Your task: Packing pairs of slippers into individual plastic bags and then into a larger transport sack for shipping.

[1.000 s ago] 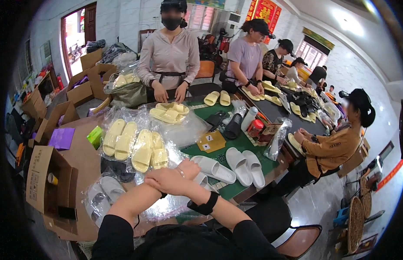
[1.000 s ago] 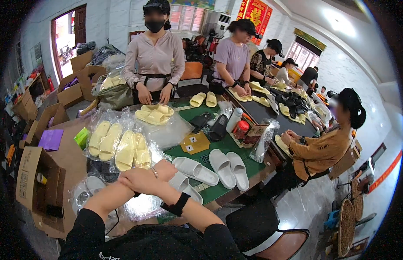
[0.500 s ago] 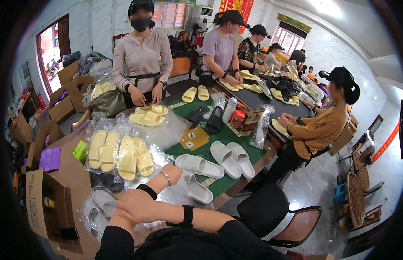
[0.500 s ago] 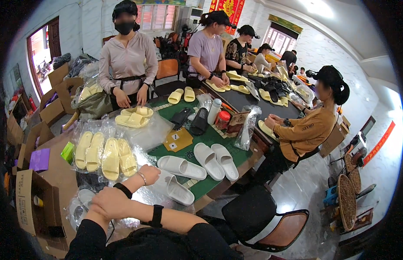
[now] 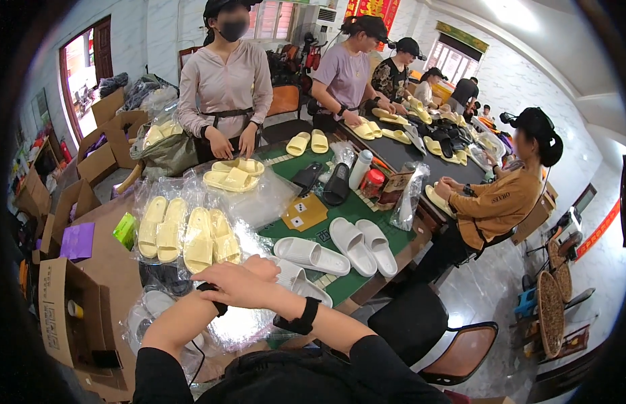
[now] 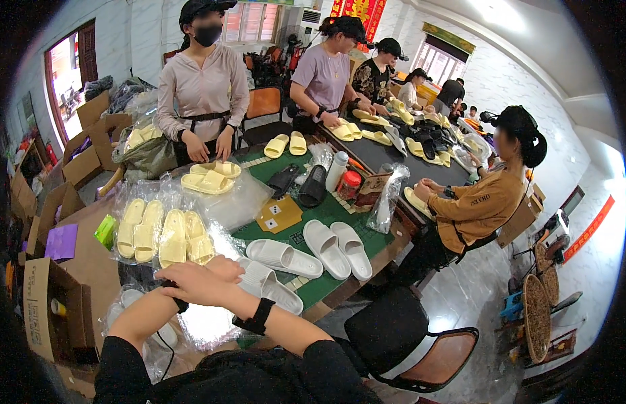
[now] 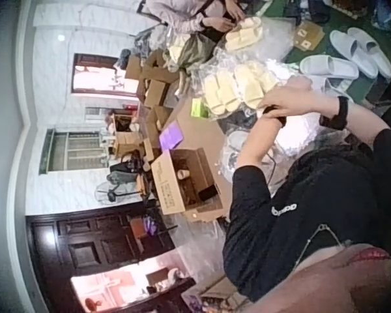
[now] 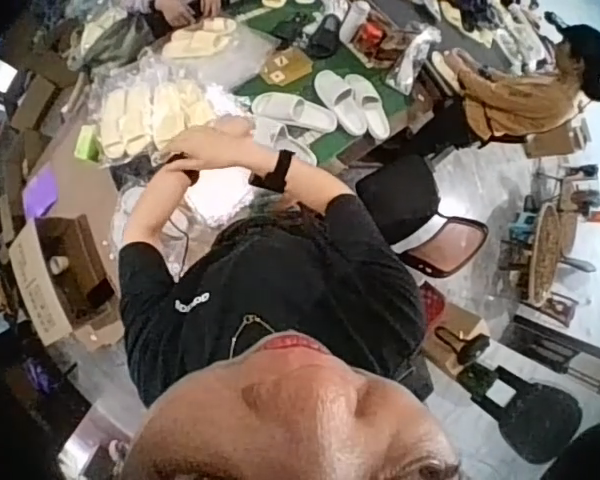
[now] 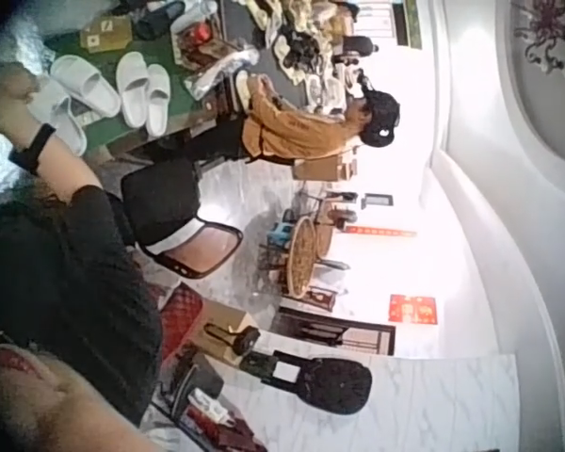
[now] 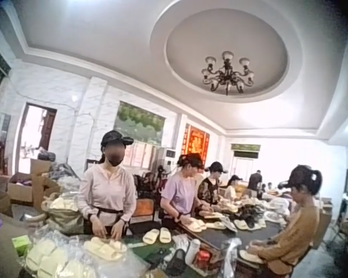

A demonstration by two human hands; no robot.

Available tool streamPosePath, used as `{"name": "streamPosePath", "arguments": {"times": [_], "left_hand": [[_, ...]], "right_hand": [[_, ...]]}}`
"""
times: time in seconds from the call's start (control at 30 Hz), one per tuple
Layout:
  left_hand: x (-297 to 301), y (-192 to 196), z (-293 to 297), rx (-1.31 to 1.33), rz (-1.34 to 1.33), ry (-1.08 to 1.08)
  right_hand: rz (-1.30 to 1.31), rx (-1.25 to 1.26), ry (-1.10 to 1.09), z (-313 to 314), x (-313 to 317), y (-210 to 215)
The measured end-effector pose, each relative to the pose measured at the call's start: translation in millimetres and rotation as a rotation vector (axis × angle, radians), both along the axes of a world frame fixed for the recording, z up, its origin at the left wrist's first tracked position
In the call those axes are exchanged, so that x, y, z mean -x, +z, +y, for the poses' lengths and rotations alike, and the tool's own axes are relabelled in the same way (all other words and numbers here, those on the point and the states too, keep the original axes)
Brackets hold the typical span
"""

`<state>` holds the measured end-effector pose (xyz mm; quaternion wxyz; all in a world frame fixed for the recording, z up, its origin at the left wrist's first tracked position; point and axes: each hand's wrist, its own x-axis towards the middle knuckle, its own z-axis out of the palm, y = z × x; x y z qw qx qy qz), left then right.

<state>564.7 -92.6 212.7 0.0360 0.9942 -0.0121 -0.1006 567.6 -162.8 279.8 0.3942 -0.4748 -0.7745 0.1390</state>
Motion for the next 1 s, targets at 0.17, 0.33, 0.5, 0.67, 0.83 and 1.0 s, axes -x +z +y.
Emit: {"name": "streamPosePath", "arguments": {"times": [0.17, 0.33, 0.5, 0.67, 0.83, 1.0], "left_hand": [[4, -16, -13, 0.058, 0.069, -0.087], [32, -181, 28, 0.568, -0.644, -0.094], [23, -27, -11, 0.122, -0.301, -0.211], [46, -38, -4, 0.028, -0.353, -0.145], [49, -106, 28, 0.340, -0.459, -0.084], [48, -196, 51, 0.112, -0.402, -0.087]], "right_hand": [[0.105, 0.195, 0.283, 0, -5, 1], [0.115, 0.304, 0.366, 7, 16, 7], [0.108, 0.307, 0.268, 13, 6, -4], [0.068, 0.266, 0.327, 20, 24, -5], [0.129, 0.074, 0.319, 20, 36, 1], [0.123, 0.188, 0.347, 25, 52, -4]]}}
